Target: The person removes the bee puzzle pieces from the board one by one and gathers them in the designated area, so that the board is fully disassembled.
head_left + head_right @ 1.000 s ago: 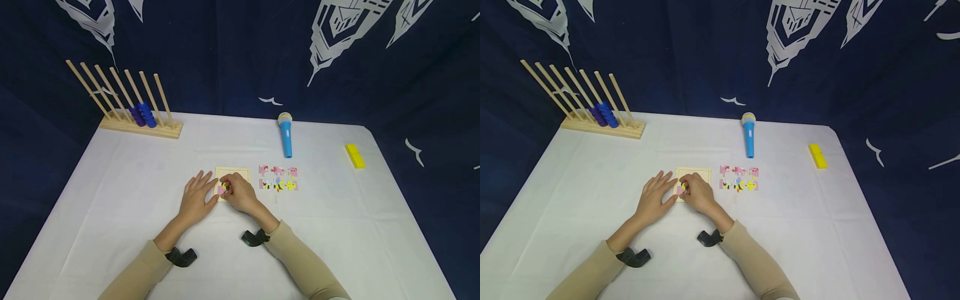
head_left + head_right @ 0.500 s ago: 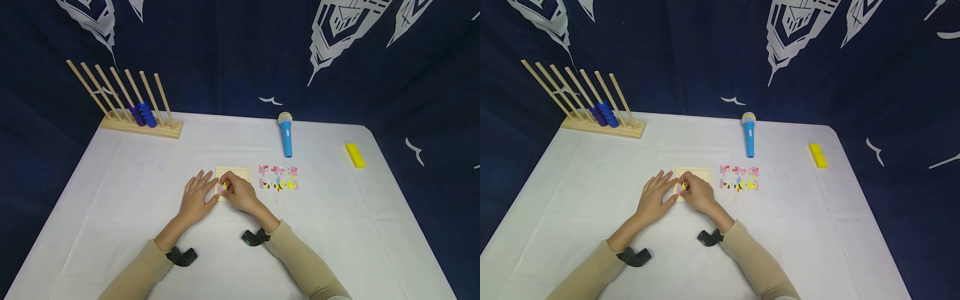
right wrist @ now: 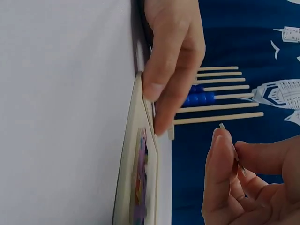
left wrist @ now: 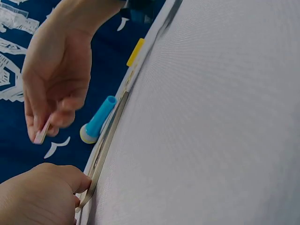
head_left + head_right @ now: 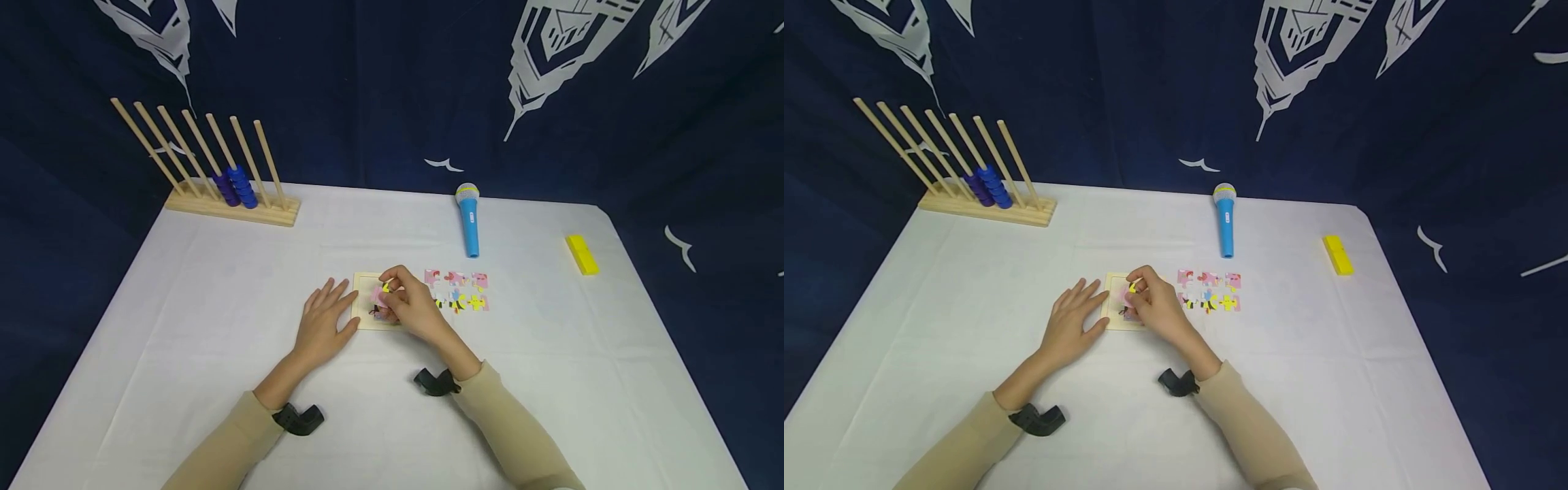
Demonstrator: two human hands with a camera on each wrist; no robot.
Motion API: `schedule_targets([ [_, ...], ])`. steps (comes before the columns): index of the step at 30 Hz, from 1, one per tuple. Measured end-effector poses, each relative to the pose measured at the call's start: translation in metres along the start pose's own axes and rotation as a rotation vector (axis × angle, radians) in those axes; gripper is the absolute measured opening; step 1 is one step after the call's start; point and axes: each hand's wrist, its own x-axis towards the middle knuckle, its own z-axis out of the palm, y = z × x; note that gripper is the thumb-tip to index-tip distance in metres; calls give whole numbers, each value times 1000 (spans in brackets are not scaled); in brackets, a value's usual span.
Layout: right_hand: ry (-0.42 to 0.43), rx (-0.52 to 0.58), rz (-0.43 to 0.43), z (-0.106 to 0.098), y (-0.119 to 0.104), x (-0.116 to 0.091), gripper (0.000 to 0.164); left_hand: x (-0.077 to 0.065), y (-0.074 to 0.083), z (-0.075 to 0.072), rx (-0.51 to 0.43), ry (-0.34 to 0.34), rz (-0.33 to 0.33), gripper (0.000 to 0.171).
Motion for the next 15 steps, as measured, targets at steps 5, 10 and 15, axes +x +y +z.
schedule_targets([
  [5, 24, -16, 76, -22, 9, -21, 26, 0, 2, 1, -8, 1, -1, 48],
  [10, 79, -40, 155, -41, 26, -41, 23, 0, 4, 1, -21, -3, -15, 48],
  [15, 122, -75, 190, -55, 40, -52, 23, 0, 4, 0, -18, -3, -21, 48],
])
